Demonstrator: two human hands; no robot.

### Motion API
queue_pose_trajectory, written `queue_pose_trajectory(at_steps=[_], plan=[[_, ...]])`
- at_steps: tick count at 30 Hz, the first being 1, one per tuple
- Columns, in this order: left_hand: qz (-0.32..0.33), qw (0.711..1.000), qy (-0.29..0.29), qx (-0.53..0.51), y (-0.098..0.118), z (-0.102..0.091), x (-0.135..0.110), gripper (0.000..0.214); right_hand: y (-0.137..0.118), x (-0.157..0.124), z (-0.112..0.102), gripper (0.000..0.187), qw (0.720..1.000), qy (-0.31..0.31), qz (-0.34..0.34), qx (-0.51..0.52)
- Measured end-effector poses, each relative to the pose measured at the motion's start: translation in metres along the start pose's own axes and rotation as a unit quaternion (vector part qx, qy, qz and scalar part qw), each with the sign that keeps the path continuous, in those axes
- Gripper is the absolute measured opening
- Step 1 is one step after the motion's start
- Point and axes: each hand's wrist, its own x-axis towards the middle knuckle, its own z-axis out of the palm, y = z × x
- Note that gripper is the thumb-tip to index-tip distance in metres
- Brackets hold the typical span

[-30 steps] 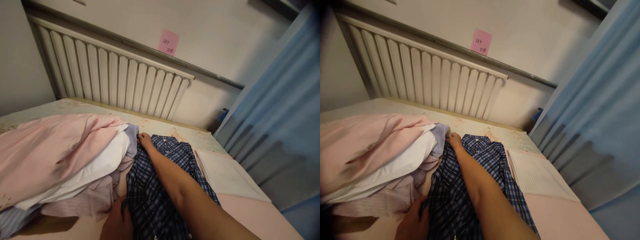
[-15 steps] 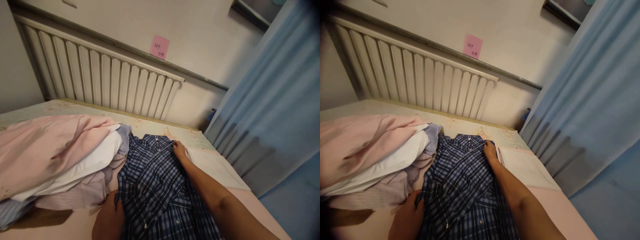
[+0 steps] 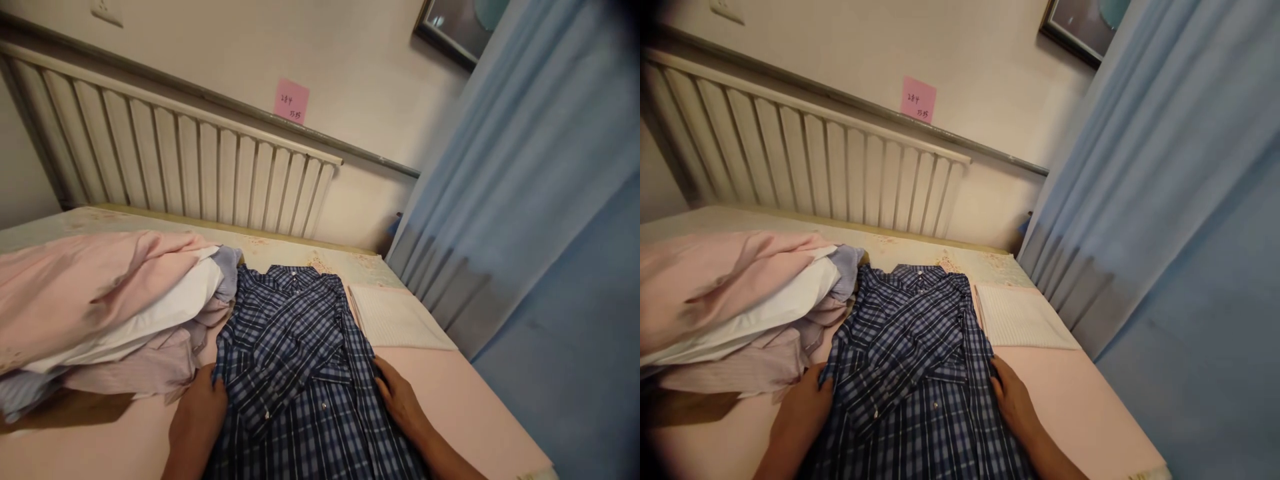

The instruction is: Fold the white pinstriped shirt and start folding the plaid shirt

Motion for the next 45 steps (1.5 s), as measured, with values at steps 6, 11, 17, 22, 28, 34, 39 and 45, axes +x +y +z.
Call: queue_pose_trajectory(at_steps=[6,11,17,22,28,34,39,45], plan=[[0.02,1.0,0.006,0.014,-0.004,0.001,-0.005,0.035,0.022,-0.047,0.0,0.048,0.997,0.015,-0.007,-0.075],[-0.012,0.999,0.023,0.035,-0.014,0.006,-0.015,0.042,0.021,-0.045,0.0,0.045,0.994,0.032,-0.04,-0.097],[-0.036,0.999,0.023,-0.011,-0.034,0.005,-0.028,0.037,0.027,-0.046,0.004,0.043,0.991,0.058,-0.067,-0.102],[-0.044,0.999,0.002,-0.018,-0.047,0.002,-0.049,0.032,0.029,-0.046,0.004,0.041,0.988,0.079,-0.091,-0.095],[-0.057,0.998,0.011,0.002,-0.058,0.001,-0.083,0.029,0.032,-0.047,0.006,0.039,0.985,0.101,-0.114,-0.085],[-0.068,0.997,0.013,0.037,-0.059,-0.003,-0.122,0.025,0.036,-0.047,0.009,0.037,0.985,0.099,-0.113,-0.084],[-0.056,0.997,-0.005,0.043,-0.058,-0.004,-0.147,0.026,0.036,-0.049,0.009,0.036,0.984,0.1,-0.122,-0.081],[-0.086,0.995,0.006,0.046,-0.053,-0.011,-0.163,0.034,0.035,-0.051,0.007,0.033,0.983,0.104,-0.127,-0.078]])
